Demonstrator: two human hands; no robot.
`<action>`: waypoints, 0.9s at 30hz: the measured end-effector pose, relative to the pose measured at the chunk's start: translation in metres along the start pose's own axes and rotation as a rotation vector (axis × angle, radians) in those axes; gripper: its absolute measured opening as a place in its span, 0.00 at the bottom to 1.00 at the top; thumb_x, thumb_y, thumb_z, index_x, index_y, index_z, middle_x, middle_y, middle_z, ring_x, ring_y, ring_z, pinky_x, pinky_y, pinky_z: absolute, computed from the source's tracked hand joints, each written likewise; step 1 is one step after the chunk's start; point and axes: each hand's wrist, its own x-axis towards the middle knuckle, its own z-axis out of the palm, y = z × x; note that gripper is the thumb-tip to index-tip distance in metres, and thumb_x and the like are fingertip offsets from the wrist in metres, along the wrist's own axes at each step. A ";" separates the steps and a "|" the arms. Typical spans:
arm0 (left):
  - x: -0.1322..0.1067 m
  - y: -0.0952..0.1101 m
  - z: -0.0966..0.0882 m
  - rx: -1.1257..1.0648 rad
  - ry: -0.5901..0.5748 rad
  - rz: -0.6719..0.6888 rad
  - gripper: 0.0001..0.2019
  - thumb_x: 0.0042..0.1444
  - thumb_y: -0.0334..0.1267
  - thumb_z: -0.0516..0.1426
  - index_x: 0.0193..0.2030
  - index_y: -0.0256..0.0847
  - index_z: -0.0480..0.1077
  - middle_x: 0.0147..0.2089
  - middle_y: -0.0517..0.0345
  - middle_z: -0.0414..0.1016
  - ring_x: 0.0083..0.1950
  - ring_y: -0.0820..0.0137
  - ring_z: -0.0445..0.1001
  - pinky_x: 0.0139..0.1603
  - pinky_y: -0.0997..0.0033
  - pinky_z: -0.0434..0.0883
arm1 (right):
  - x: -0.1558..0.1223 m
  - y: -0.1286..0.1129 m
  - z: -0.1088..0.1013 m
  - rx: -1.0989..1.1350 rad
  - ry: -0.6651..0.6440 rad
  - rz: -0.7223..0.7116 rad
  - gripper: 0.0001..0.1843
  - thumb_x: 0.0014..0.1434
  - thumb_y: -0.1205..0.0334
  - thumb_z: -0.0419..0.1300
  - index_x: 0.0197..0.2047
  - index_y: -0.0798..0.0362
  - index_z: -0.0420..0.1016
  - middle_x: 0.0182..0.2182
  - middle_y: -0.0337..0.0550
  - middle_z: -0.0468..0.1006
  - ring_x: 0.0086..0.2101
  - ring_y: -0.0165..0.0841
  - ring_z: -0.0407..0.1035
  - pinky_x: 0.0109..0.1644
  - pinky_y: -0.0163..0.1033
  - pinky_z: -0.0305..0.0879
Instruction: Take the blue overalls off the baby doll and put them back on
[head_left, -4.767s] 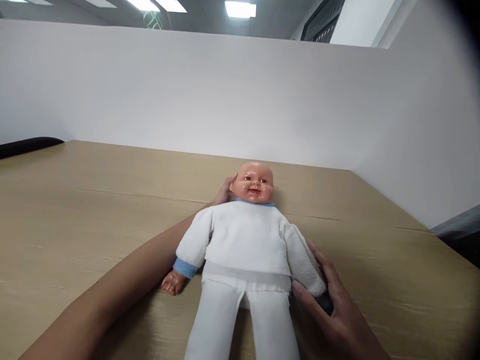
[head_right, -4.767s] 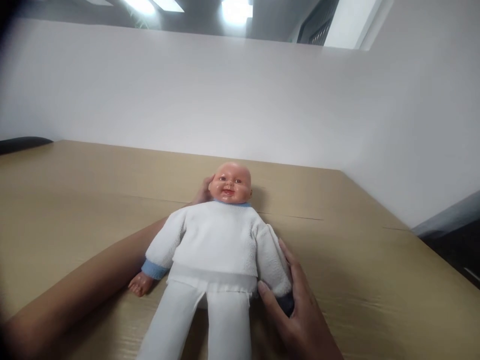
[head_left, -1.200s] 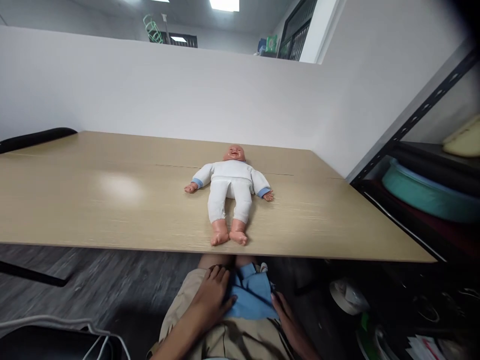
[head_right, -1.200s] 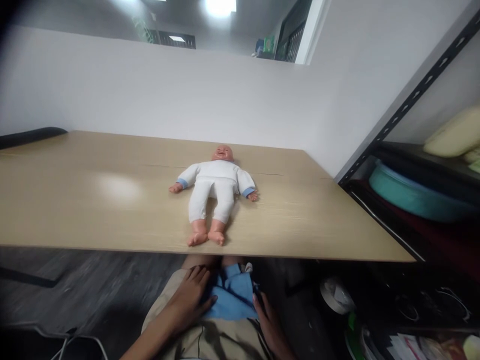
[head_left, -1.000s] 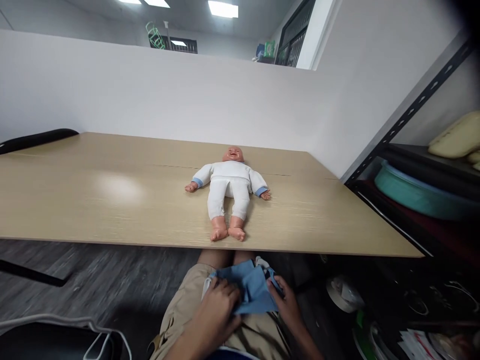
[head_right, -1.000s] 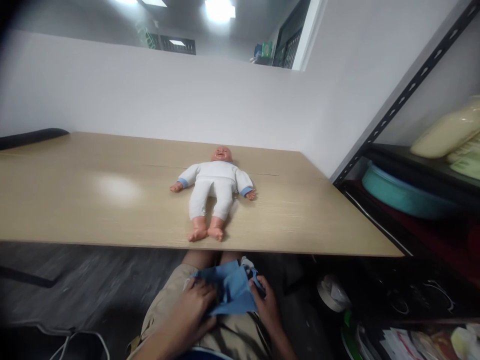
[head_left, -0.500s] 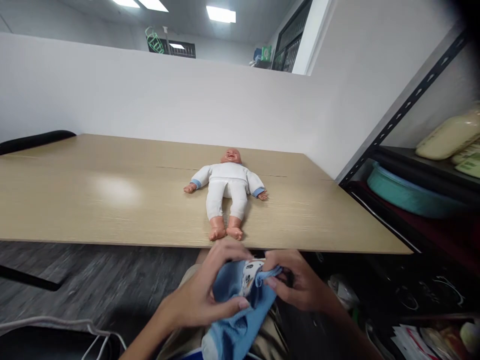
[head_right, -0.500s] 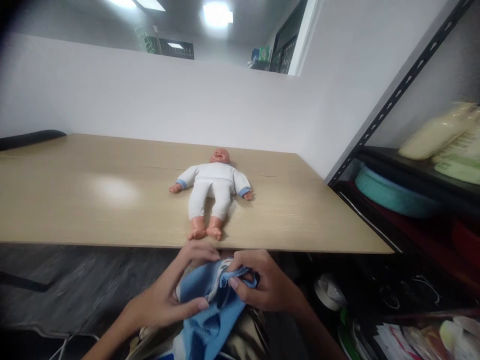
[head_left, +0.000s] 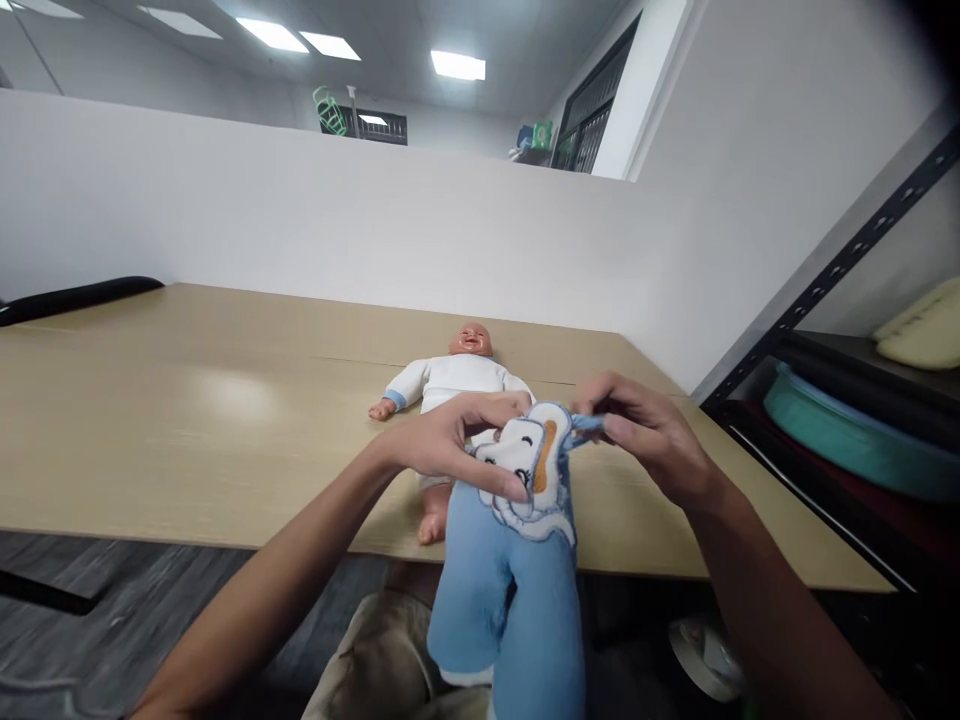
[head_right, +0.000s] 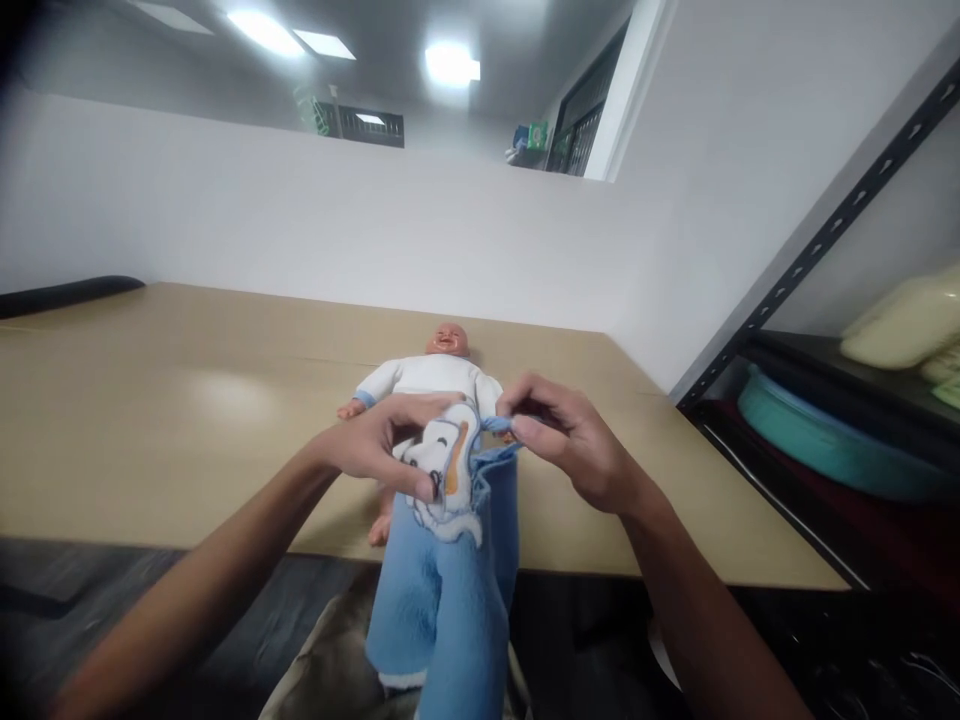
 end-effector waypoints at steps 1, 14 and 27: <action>0.003 0.002 -0.007 0.022 0.044 -0.001 0.14 0.54 0.44 0.73 0.36 0.38 0.76 0.39 0.58 0.70 0.42 0.68 0.70 0.45 0.69 0.69 | 0.005 0.003 -0.004 -0.019 -0.072 0.032 0.16 0.69 0.45 0.65 0.49 0.47 0.78 0.37 0.39 0.74 0.35 0.33 0.67 0.39 0.37 0.67; 0.010 -0.016 -0.088 0.230 0.059 -0.275 0.18 0.61 0.48 0.68 0.51 0.38 0.78 0.47 0.51 0.79 0.50 0.62 0.77 0.51 0.63 0.75 | 0.060 0.082 -0.014 0.023 -0.061 0.192 0.26 0.57 0.44 0.76 0.53 0.49 0.82 0.49 0.46 0.83 0.51 0.47 0.76 0.57 0.50 0.74; -0.006 -0.040 -0.112 0.171 -0.115 -0.393 0.20 0.61 0.49 0.69 0.54 0.39 0.78 0.51 0.54 0.82 0.51 0.62 0.79 0.54 0.67 0.76 | 0.085 0.121 0.001 0.184 -0.276 0.381 0.37 0.55 0.48 0.78 0.65 0.49 0.76 0.59 0.48 0.82 0.58 0.48 0.76 0.66 0.52 0.72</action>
